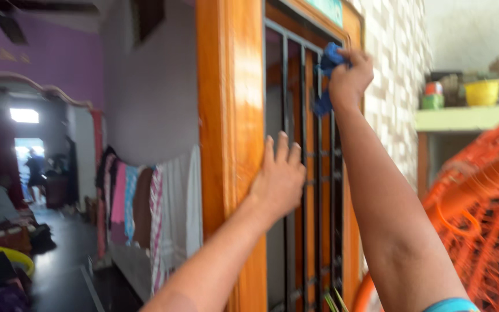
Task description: The person wipes a wooden door frame and its metal security bars using a blue cloth. The person cleans the vertical edges and horizontal sections of the frame, then moves to the metal bars, wiping them individually.
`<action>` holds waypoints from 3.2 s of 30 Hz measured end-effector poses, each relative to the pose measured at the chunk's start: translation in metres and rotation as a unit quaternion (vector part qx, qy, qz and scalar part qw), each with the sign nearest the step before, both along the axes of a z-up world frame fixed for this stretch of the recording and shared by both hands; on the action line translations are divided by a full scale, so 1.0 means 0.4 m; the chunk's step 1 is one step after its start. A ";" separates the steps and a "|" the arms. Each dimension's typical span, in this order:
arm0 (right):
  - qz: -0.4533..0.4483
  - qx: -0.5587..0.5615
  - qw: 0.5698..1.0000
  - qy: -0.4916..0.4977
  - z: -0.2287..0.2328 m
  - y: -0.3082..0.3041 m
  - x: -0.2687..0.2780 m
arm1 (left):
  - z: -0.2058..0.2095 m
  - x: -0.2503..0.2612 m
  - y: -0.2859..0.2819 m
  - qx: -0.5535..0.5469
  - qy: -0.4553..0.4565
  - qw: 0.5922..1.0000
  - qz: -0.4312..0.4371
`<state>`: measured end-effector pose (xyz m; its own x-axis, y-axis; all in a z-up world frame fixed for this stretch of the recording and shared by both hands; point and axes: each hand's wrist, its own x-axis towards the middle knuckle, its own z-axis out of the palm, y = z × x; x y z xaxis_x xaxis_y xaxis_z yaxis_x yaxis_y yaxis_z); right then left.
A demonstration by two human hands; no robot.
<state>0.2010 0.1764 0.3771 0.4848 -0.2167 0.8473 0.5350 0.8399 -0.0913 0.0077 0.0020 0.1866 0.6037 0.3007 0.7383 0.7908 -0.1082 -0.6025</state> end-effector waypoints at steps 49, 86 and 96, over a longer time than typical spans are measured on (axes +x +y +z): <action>-0.007 -0.084 0.996 0.014 -0.430 -0.003 -0.102 | -0.082 0.023 0.032 -0.173 0.188 0.957 0.139; -0.063 -0.347 0.936 -0.016 -1.462 -0.109 -0.167 | -0.370 0.038 0.176 -0.251 0.180 0.945 0.107; -0.045 -0.424 0.905 -0.010 -1.663 -0.111 -0.174 | -0.695 0.036 0.062 -0.256 0.236 0.928 0.132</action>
<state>0.1315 0.1321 -0.2881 0.4807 0.4767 0.7360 0.6064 0.4256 -0.6717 0.0219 0.0266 -0.0914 0.6794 0.7221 0.1306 0.4920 -0.3162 -0.8112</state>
